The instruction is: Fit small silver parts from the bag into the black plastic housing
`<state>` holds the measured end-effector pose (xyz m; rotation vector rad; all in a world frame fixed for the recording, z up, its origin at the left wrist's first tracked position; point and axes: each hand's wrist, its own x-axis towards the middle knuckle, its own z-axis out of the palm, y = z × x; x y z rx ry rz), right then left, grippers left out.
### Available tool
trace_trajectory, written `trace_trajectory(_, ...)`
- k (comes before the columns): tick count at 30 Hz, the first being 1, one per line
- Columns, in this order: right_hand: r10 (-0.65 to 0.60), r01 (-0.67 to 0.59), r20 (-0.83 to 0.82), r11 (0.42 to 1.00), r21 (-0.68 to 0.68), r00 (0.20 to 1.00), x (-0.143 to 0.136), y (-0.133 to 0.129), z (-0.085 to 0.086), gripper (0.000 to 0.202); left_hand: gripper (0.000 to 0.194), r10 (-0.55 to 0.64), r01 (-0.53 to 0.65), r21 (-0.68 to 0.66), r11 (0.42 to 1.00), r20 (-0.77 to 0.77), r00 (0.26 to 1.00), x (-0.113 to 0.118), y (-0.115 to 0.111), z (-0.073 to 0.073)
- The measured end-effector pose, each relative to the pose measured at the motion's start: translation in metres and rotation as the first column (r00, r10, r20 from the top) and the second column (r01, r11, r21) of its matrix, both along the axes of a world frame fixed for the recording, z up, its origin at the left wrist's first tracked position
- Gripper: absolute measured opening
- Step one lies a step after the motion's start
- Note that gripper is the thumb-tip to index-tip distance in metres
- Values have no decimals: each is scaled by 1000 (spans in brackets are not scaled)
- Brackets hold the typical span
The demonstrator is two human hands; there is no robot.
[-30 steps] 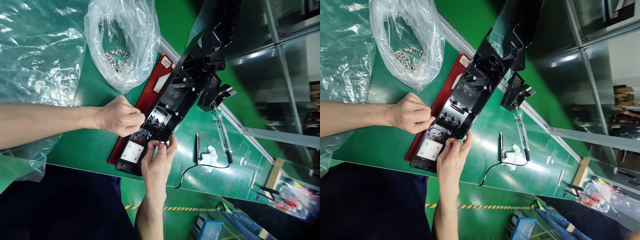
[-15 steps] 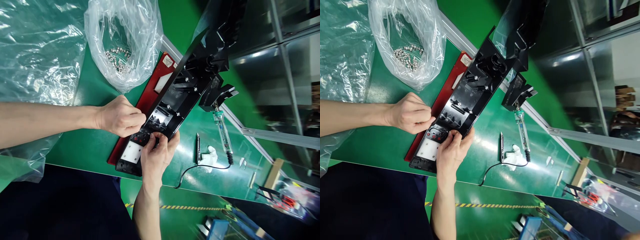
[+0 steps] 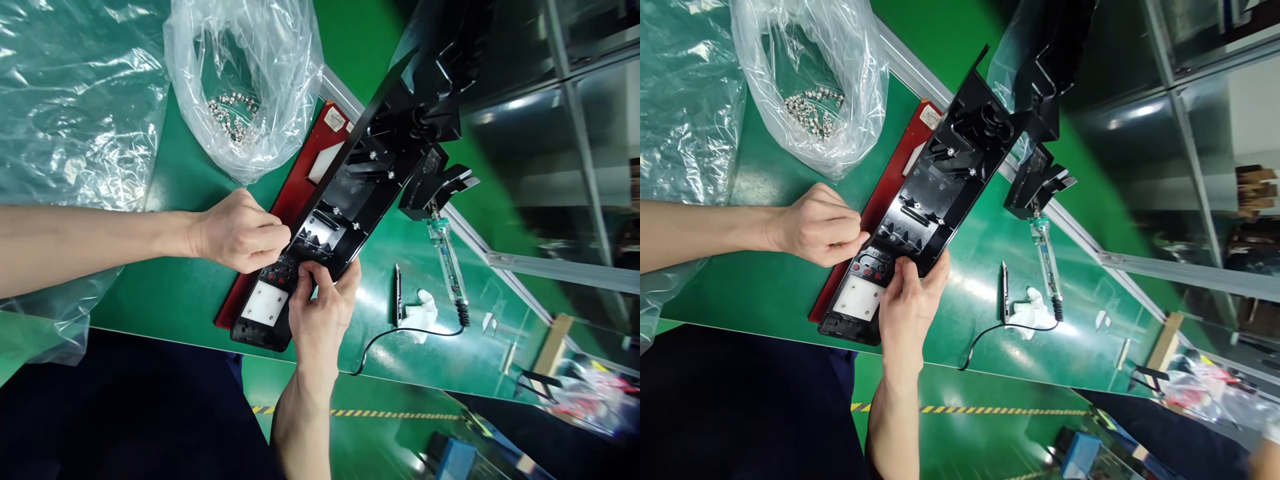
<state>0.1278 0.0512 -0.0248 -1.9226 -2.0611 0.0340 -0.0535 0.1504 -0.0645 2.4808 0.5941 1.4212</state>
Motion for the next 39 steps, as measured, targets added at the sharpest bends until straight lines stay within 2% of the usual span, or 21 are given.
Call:
trace_trajectory(6, 147, -147, 29, 989, -4, 989, 9, 3, 4, 15, 26, 17, -17, 18, 1000, 21, 1000, 1, 1, 0)
trace_trajectory(14, 44, -50, 176, 998, 28, 983, 3, -5, -10, 24, 26, 11, -11, 14, 1000, 28, 1000, 1, 1, 0)
trace_trajectory(25, 101, -102, 51, 995, 2, 994, 5, -1, -3, 21, 26, -1, 1, 19, 1000, 20, 1000, 0, 1, 1)
trace_trajectory(33, 75, -73, 57, 996, -47, 996, 5, 0, -4, 21, 27, 16, -17, 34, 999, 32, 999, 1, 1, 1)
trace_trajectory(39, 44, -46, 24, 996, 74, 999, 1, 0, -5, 12, 28, 27, -28, 39, 999, 27, 999, 1, 2, 0)
